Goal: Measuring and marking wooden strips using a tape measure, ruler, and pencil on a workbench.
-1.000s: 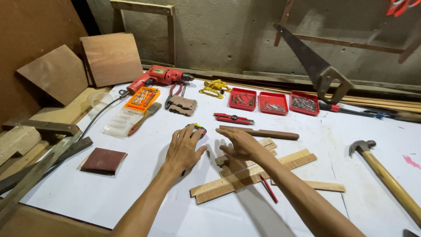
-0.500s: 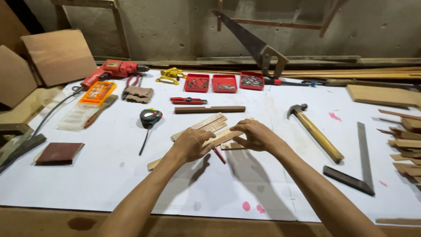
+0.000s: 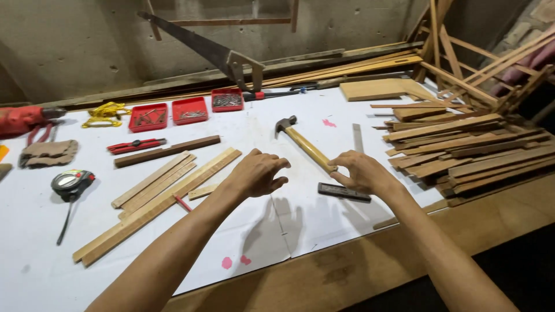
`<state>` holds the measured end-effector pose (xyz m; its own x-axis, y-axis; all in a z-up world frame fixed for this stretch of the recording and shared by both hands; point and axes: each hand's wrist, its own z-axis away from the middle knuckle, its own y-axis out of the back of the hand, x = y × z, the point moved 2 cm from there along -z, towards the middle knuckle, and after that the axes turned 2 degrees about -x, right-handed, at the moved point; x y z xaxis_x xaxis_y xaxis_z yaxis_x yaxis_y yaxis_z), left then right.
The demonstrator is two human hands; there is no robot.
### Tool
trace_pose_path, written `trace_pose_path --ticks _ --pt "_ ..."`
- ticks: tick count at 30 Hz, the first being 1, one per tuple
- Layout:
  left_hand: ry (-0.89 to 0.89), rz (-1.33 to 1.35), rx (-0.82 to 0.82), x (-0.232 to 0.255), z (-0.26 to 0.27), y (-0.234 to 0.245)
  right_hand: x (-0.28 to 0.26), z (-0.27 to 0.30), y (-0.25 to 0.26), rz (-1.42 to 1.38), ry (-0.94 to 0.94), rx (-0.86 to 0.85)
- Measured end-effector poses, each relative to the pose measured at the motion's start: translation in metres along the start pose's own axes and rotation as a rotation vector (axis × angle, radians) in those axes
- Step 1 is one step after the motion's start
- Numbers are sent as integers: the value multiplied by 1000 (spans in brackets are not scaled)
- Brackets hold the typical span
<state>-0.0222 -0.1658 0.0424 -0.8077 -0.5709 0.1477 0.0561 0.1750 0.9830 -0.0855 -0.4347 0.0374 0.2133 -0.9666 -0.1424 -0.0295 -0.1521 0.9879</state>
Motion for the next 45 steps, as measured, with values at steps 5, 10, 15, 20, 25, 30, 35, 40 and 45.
trace_pose_path --ticks 5,10,15,20,25,30,35,40,45 --pt "-57 -13 -75 45 -61 -9 53 34 4 6 -124 -45" --pt "-191 40 4 69 -102 -26 101 41 -20 -34 -77 -58" --pt "-197 172 -57 71 -131 -68 89 36 -4 -195 -164 -236" --pt "-166 210 -142 80 -141 -90 117 23 -41 -115 2 -193" --pt "-162 198 -207 82 -141 -93 114 20 -46 -137 24 -186" --pt "-249 285 -134 78 -140 -105 120 20 -56 -214 25 -168" --pt "-270 213 -89 81 -140 -118 113 25 -54 -169 12 -133" --pt "-410 126 146 81 -141 -115 124 34 -54 -294 -134 1" --pt "-429 159 217 89 -139 -85 106 38 -9 -585 -472 181"
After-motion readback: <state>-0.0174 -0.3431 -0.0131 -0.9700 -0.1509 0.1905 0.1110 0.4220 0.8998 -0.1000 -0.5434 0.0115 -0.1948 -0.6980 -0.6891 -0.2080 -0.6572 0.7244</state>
